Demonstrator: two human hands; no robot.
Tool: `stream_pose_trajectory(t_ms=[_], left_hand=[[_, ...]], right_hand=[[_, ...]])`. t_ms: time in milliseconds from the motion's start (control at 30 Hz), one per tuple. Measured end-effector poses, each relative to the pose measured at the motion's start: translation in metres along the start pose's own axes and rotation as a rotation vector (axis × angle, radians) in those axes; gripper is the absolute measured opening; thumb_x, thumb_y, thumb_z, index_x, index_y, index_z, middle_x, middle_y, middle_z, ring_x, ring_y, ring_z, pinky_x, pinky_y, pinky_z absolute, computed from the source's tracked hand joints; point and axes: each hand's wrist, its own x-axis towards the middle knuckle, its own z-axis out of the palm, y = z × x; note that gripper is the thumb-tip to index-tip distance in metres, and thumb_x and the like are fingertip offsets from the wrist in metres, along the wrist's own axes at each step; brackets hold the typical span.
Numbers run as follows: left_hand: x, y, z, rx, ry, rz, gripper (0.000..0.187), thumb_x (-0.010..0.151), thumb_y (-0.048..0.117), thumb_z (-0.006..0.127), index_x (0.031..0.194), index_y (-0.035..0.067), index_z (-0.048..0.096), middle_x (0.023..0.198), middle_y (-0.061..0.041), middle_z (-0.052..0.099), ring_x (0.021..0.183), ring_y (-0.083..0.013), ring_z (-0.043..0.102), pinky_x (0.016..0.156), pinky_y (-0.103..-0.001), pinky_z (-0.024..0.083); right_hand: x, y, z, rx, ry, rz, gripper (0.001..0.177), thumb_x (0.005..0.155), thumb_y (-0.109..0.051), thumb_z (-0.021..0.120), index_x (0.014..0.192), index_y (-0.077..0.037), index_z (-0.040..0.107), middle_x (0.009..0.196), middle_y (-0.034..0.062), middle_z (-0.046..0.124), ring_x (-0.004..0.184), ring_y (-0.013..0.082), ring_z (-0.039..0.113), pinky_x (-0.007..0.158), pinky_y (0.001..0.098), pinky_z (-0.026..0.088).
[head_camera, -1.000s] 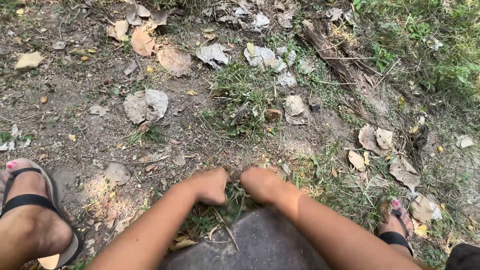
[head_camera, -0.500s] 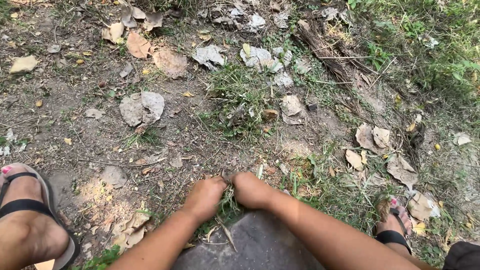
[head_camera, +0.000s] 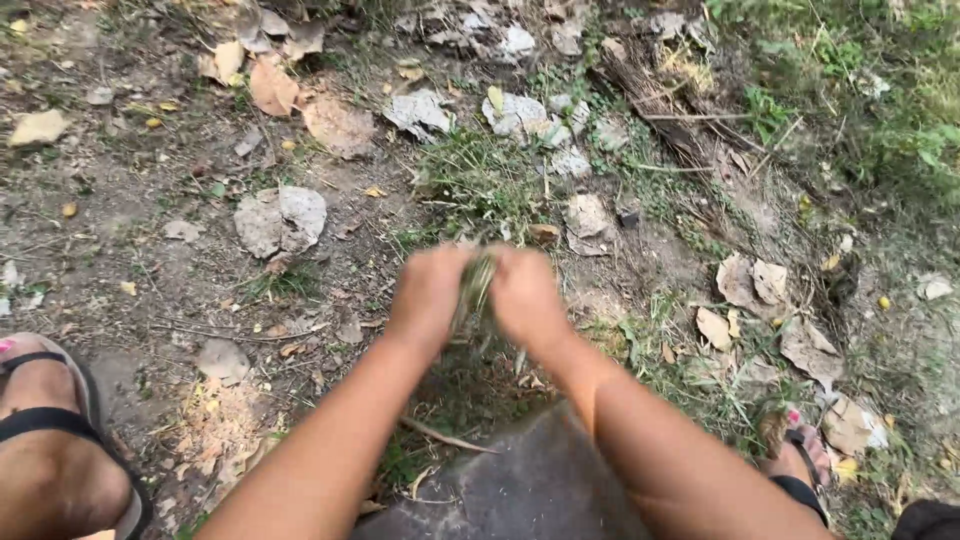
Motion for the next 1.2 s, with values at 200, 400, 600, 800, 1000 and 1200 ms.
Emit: stream_pose_trajectory(t_ms=[200,400,600,800,1000,1200], left_hand=[[0.050,-0.009,0.029,0.256,-0.086,0.014,0.014,0.085,-0.003,0.063,0.097,0.003,0.068,0.099,-0.020,0.071,0.092,-0.0367,0.071,0.081,-0.045,0.058],[0.048,0.012,0.014,0.257,-0.250,-0.276,0.068,0.083,-0.005,0.068,0.143,0.014,0.040,0.147,-0.014,0.046,0.132,-0.0337,0.054,0.109,-0.054,0.044],[0.038,0.016,-0.016,0.484,-0.315,-0.440,0.090,0.083,0.006,0.077,0.157,0.022,0.027,0.162,-0.014,0.025,0.150,-0.0369,0.029,0.116,-0.065,0.029],[0.020,-0.027,-0.014,0.535,-0.276,-0.380,0.053,0.088,0.016,0.076,0.138,0.021,0.060,0.146,-0.014,0.052,0.136,-0.0340,0.050,0.112,-0.060,0.038],[-0.006,-0.063,-0.022,0.502,-0.542,-0.398,0.020,0.082,0.017,0.079,0.102,0.021,0.082,0.107,-0.009,0.077,0.100,-0.0291,0.073,0.091,-0.044,0.057],[-0.039,-0.065,-0.025,0.351,-0.620,-0.383,0.022,0.073,0.010,0.079,0.094,0.018,0.083,0.098,-0.008,0.080,0.093,-0.0245,0.077,0.086,-0.040,0.059]], right_hand=[[0.042,-0.015,-0.029,-0.104,-0.098,0.161,0.026,0.089,-0.004,0.057,0.105,-0.007,0.076,0.088,0.0269,0.073,0.085,0.0398,0.074,0.083,0.0466,0.057],[0.061,0.091,0.022,-0.204,-0.026,-0.212,0.055,0.078,0.009,0.051,0.131,0.001,0.063,0.120,0.0313,0.067,0.110,0.0443,0.067,0.097,0.0454,0.051],[0.041,0.011,-0.040,-0.637,-0.328,0.145,0.044,0.088,-0.003,0.057,0.132,-0.007,0.060,0.134,0.0234,0.058,0.118,0.0407,0.064,0.100,0.0477,0.053],[0.021,-0.008,-0.042,-0.747,-0.001,-0.116,0.036,0.086,-0.006,0.055,0.121,-0.008,0.065,0.127,0.0256,0.063,0.116,0.0424,0.063,0.092,0.0510,0.056],[-0.024,-0.025,0.015,-0.332,-1.008,-0.144,0.060,0.068,-0.012,0.081,0.125,-0.025,0.069,0.114,0.0069,0.075,0.103,0.0273,0.072,0.090,0.0421,0.056],[-0.075,-0.014,0.050,-0.365,-0.893,-0.382,0.043,0.073,-0.012,0.078,0.114,-0.024,0.073,0.107,0.0109,0.073,0.097,0.0333,0.070,0.080,0.0466,0.056]])
